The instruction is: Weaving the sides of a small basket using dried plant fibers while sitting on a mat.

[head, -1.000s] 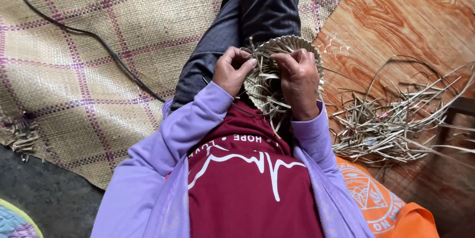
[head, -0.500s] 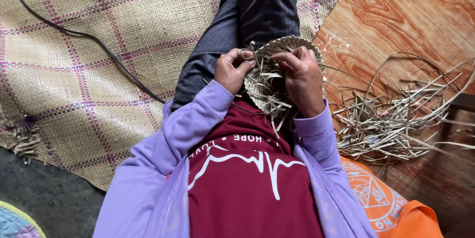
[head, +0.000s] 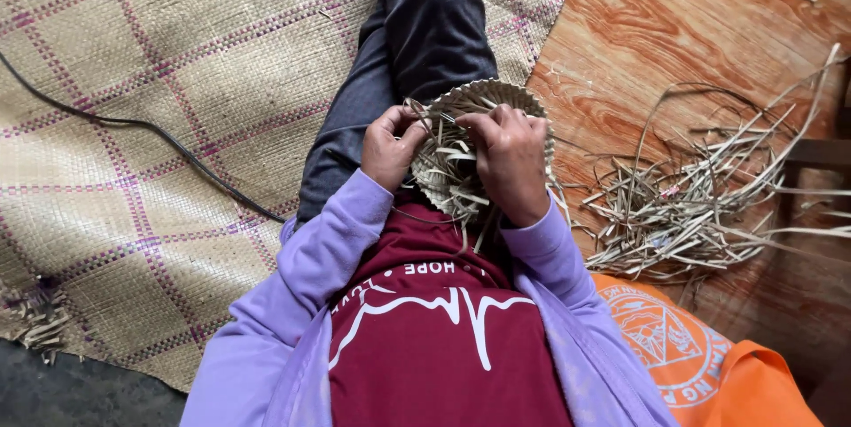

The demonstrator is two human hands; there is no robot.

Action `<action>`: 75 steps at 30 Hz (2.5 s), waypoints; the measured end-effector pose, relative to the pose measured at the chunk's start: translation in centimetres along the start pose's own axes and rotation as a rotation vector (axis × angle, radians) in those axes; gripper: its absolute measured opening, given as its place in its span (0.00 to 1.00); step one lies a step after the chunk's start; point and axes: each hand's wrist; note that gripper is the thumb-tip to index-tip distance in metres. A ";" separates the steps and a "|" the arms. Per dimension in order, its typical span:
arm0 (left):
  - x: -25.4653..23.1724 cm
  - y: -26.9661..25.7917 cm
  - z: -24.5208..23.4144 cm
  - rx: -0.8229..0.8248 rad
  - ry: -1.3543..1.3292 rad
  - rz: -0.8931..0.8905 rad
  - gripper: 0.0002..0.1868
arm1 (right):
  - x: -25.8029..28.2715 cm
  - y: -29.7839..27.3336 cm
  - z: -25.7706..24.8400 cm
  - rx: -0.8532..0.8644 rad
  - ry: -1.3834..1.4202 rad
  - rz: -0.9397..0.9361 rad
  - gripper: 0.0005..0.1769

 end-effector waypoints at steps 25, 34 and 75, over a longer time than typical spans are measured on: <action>-3.2 -2.3 1.0 -0.004 -0.104 0.033 0.12 | -0.1 0.0 -0.1 -0.010 -0.101 -0.046 0.07; -0.5 -0.7 2.4 -0.100 -0.048 -0.025 0.20 | 0.1 -0.8 1.2 -0.091 -0.172 -0.091 0.08; -1.1 -1.3 3.1 -0.122 -0.399 -0.115 0.13 | -2.7 -4.6 -3.3 0.142 0.049 0.189 0.10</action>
Point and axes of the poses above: each hand's wrist, its own y-axis towards the middle knuckle, its own z-axis out of the palm, x = y × z, and after that the axes turned 4 degrees about -z, right-handed
